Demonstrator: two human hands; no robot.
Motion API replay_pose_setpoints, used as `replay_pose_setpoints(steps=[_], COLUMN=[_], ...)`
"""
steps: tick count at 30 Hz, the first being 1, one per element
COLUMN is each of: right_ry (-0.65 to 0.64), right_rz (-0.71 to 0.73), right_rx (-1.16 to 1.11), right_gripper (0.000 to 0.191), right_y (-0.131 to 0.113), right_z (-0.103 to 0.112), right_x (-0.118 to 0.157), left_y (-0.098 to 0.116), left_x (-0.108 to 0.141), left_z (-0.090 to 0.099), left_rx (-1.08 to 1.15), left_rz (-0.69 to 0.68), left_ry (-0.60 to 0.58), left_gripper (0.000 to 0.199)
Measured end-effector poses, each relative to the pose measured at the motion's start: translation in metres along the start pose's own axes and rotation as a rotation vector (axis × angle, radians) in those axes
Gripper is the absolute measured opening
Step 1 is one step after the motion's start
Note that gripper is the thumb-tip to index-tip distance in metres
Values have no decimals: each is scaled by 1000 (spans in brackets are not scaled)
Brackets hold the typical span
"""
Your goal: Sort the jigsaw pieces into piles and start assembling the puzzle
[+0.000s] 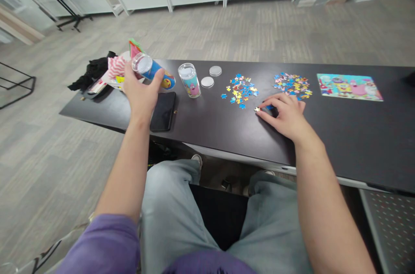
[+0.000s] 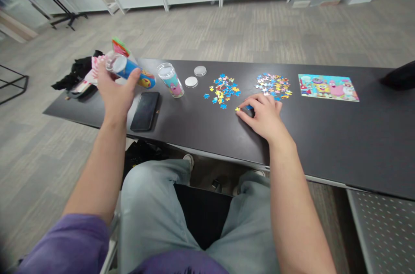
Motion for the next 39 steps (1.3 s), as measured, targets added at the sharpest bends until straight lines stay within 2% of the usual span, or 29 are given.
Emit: replay_pose_setpoints(steps=[2, 3, 6, 9, 12, 17, 21, 23, 25, 28, 31, 33, 37, 39], right_ry=[16, 22, 25, 12, -7, 24, 16, 20, 22, 14, 7, 7, 1, 1], right_rz=[18, 27, 37, 39, 43, 19, 31, 33, 26, 16, 20, 21, 15, 13], right_rx=[-4, -5, 0, 14, 19, 11, 27, 34, 38, 52, 69, 80, 91, 77], right_gripper=[19, 21, 27, 29, 26, 22, 22, 22, 23, 24, 24, 23, 24, 25], right_y=[0, 0, 1, 4, 7, 12, 11, 11, 11, 12, 11, 11, 11, 12], right_z=[0, 1, 0, -2, -6, -8, -9, -9, -9, -10, -10, -9, -10, -11], right_x=[0, 1, 0, 0, 0, 0, 0, 1, 1, 2, 2, 2, 2, 2], left_y=[13, 20, 40, 47, 42, 35, 19, 13, 12, 15, 13, 11, 11, 10], left_x=[30, 46, 94, 121, 126, 131, 142, 146, 147, 147, 142, 140, 138, 137], left_z=[16, 14, -8, -36, -52, -55, -57, -62, -68, -73, -73, -75, -88, -89], left_rx=[123, 176, 258, 260, 247, 286, 170, 202, 260, 294, 212, 173, 178, 130], left_rz=[-35, -42, -57, -37, -17, -59, 80, 135, 131, 79, 84, 99, 108, 94], left_ry=[37, 5, -113, -206, -220, -121, -46, -68, -123, -183, -138, -114, -175, -159], left_gripper=[99, 99, 85, 73, 68, 81, 92, 87, 81, 88, 96, 94, 95, 97])
Point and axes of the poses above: each hand's wrist, its own x-axis away from the middle knuckle, its own z-axis out of the back of the hand, y = z × x, the point moved 10 cm from there along -x, towards the middle knuckle, and after that the axes turned 5 degrees about z, right-handed, at the moved point
